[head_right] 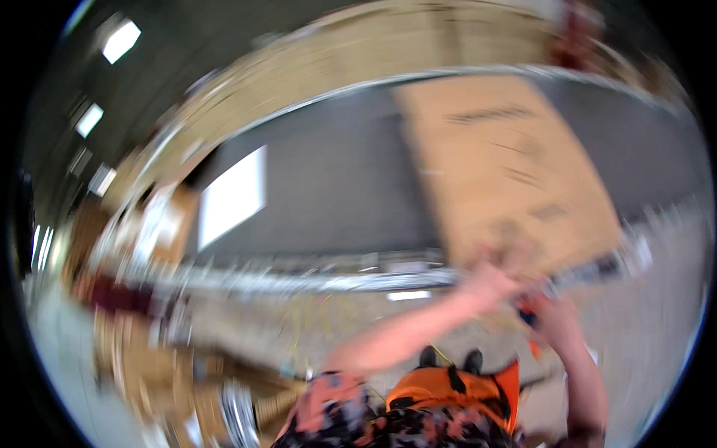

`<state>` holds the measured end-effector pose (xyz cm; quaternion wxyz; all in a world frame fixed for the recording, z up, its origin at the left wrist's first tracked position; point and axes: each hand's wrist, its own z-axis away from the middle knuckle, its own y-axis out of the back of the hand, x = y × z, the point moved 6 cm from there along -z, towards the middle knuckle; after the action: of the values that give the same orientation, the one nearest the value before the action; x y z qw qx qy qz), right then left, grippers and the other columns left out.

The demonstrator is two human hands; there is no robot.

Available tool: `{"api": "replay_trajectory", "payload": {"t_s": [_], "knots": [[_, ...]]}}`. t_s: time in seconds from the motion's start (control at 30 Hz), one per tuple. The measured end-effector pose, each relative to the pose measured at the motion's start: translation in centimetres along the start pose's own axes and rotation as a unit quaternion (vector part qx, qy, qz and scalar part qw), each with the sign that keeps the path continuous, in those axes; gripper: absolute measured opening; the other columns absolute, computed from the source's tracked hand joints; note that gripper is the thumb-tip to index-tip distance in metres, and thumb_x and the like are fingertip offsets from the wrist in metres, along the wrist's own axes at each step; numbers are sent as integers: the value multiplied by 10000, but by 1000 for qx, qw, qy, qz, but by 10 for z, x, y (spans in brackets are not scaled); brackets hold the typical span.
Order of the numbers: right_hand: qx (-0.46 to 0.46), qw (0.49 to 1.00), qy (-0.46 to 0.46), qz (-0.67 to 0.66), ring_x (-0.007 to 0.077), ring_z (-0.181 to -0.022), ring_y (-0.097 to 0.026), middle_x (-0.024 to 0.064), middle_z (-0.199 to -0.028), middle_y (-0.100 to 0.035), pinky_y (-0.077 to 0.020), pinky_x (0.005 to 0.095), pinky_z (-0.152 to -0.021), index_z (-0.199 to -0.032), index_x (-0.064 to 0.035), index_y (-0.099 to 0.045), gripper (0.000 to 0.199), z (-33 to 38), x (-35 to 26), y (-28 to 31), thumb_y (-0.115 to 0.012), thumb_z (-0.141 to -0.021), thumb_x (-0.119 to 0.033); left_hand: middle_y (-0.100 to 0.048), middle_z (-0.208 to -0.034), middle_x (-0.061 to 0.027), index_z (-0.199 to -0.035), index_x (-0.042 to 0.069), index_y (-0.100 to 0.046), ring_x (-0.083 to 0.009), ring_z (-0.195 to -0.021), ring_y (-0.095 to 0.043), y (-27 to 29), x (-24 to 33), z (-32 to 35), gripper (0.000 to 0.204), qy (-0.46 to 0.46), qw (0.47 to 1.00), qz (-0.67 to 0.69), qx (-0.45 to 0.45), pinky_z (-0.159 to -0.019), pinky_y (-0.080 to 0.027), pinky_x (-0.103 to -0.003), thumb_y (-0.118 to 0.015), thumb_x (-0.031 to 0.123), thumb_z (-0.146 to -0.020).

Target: The person places white protective panels into a cardboard box on a conveyor belt, closes the box flaps, and applies packing tape to the seams with a tape dispenser.

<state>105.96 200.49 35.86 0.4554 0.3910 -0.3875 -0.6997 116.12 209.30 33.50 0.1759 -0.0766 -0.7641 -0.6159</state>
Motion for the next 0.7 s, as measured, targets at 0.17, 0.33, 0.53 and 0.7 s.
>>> {"api": "replay_trajectory", "payload": {"t_s": [0.17,0.33,0.53,0.7], "knots": [[-117,982,13,150,186,-991,-575,30,-1038,-631,-478,348,-773,-886,-152,-706,260,-72,-22,-31,-682,-657,-274,-55,-1517,-243,-1389,458,-321,-431,-992,-612,15,-19,-32,523,91,942,-151,-286,-961,-221,-753,-450,294,-910],[37,989,-41,-138,289,-1075,-570,71,-1271,-538,-489,395,-856,-1227,-255,-594,565,-36,52,-110,-637,-664,-270,-41,-1521,-239,-1399,469,-293,-545,-1014,-545,19,-1,-28,529,88,914,-268,-292,-955,-319,-684,-468,420,-901],[122,710,-185,-668,61,-540,-517,-10,-798,-670,-448,229,-527,-1219,-189,-628,692,5,258,-80,-565,-558,6,-90,-1510,-250,-1335,468,-398,-772,-991,-342,15,-14,-5,525,105,930,-244,-254,-801,-373,-753,-559,389,-842],[162,686,-59,-707,121,-683,-589,110,-948,-663,-476,213,-601,-1154,15,-622,648,-69,361,47,-525,-514,15,-163,-1476,-293,-1305,471,-440,-785,-963,-341,15,-23,4,508,112,922,-265,-259,-752,-382,-764,-582,382,-825]]}}
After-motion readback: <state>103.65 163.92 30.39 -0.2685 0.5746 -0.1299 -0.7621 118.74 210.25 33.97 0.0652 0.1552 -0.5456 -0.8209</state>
